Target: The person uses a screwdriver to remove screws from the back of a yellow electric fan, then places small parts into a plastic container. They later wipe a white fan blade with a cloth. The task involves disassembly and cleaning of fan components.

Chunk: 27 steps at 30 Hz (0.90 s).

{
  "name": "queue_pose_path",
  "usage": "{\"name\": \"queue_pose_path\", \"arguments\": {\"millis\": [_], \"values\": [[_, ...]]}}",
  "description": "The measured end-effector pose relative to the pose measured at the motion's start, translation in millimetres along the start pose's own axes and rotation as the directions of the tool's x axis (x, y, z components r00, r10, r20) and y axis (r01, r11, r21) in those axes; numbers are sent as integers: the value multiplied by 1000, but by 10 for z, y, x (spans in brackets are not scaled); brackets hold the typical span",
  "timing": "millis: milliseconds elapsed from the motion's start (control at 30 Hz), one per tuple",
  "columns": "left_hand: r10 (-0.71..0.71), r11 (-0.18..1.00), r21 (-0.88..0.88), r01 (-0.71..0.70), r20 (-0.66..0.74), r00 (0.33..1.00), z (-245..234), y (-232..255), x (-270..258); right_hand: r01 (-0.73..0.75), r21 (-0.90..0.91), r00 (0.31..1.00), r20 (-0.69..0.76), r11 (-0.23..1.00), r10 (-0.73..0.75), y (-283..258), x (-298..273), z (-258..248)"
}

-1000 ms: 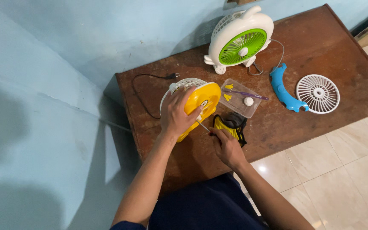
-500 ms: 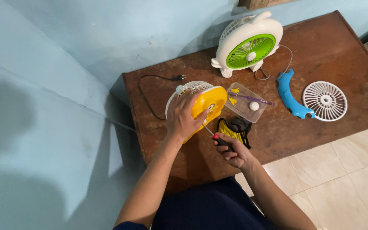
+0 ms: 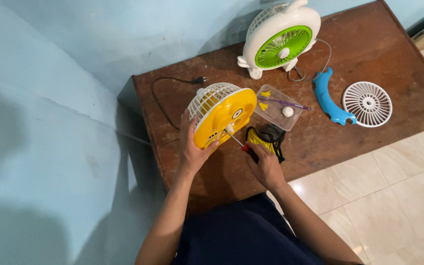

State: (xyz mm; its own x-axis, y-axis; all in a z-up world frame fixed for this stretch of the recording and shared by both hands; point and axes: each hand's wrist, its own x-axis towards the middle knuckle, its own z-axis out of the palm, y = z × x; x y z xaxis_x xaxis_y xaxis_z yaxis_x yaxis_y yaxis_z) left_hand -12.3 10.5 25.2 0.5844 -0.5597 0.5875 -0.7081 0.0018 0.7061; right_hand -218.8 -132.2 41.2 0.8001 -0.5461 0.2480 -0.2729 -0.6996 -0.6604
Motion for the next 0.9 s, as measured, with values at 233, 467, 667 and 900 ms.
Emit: {"name": "queue_pose_path", "arguments": {"millis": [233,467,667,900], "values": [[-64,996,63,63,17,998,30,-126,-78,-110,-43,994,19,993,111,-108,41,103],[-61,998,14,61,20,998,1,-79,-59,-692,605,716,503,395,485,369,31,267],[-60,998,35,59,11,998,-2,-96,-68,-747,482,476,869,-459,137,639,148,184],[8,999,33,-7,-17,1000,18,-160,-80,-497,669,862,307,553,404,171,37,240]]}}
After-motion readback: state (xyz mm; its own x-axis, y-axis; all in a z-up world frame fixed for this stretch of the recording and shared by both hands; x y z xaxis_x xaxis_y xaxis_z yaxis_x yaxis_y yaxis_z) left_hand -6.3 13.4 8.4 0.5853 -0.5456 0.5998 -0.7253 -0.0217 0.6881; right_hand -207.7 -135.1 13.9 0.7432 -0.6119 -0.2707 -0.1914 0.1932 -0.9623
